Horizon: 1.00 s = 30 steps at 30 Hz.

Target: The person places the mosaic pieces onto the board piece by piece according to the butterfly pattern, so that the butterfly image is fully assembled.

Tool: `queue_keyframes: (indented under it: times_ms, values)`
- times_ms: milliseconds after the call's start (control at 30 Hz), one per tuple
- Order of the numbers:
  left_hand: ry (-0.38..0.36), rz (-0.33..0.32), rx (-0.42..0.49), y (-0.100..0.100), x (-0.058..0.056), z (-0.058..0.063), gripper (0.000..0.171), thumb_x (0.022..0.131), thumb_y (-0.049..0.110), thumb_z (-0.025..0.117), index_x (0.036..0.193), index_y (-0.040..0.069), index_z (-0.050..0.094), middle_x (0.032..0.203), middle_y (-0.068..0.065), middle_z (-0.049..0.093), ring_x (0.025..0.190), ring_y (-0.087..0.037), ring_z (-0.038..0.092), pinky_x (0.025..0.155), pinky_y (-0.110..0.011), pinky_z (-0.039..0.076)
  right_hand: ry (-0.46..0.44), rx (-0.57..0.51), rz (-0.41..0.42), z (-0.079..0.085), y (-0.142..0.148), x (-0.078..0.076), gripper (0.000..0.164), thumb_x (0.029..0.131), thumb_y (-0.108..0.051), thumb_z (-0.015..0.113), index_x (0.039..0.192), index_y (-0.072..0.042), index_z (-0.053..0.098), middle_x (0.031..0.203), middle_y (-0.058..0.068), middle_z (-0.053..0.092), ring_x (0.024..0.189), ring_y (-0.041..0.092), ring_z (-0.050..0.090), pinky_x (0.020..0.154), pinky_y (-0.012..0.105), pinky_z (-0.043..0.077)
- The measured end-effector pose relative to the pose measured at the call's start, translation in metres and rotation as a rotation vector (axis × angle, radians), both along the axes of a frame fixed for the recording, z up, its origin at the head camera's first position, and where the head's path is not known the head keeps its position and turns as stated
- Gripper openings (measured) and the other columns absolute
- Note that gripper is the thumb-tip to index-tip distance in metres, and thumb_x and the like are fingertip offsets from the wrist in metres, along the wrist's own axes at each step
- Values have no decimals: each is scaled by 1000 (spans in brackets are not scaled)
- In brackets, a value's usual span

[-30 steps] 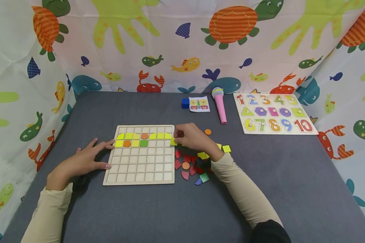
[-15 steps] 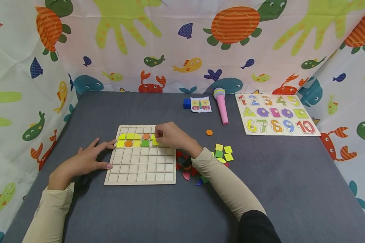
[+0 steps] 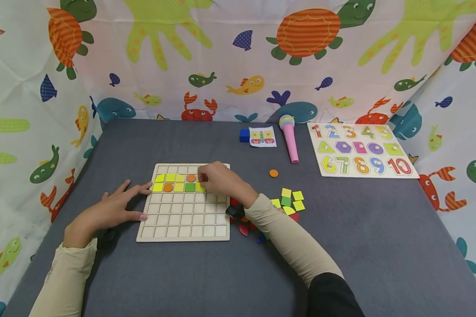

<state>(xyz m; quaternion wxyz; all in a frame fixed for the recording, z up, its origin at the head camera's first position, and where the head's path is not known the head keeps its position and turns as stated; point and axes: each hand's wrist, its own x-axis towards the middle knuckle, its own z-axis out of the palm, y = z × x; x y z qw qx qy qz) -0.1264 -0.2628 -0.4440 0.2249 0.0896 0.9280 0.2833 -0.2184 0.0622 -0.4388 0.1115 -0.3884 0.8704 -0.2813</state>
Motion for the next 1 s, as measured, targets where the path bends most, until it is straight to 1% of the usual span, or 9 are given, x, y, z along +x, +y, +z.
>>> queue_keyframes:
  times_ms: [133,233,400,567,700,833,1000]
  values:
    - [-2,1,-1,0,-1,-1,93,89,37,89,166,18,38,173,-24,24,158,-56,-7,106,-89,-10,48,22,-1,-4,-3,0,8,99,-1,72,93,-5,75,90,2,70,83,18,59,83,35,52]
    - [-2,0,1,0,0,-1,92,89,37,88,165,18,39,173,-24,25,158,-56,-8,106,-89,-10,82,30,21,-6,-4,1,10,99,0,72,90,-5,74,86,2,66,83,19,55,86,37,49]
    - [-5,2,1,1,-1,-1,91,89,36,88,165,18,40,173,-24,24,158,-56,-8,106,-89,-10,94,8,41,-8,-2,3,14,98,0,73,86,-6,73,79,1,60,79,18,52,80,35,45]
    - [-10,7,4,2,0,0,92,89,37,88,165,17,39,174,-24,23,158,-56,-9,107,-89,-10,42,-30,-19,-5,13,3,11,97,0,71,89,-7,75,85,0,66,81,18,57,78,33,49]
    - [-8,7,3,1,0,1,94,89,37,88,166,17,38,174,-25,23,158,-55,-9,107,-89,-11,18,-67,-63,0,32,2,9,95,1,70,90,-5,75,86,2,65,80,19,57,72,32,48]
    - [-5,6,1,1,1,1,95,89,37,88,167,17,36,173,-25,23,158,-56,-8,106,-89,-11,5,-88,-121,6,53,3,7,98,0,71,94,-2,76,84,4,62,76,20,55,66,32,45]
    - [2,8,1,2,1,0,96,88,37,89,167,16,36,173,-26,24,158,-57,-8,106,-90,-10,0,-77,-201,11,81,5,5,101,-2,72,102,0,77,88,5,65,78,22,57,67,34,48]
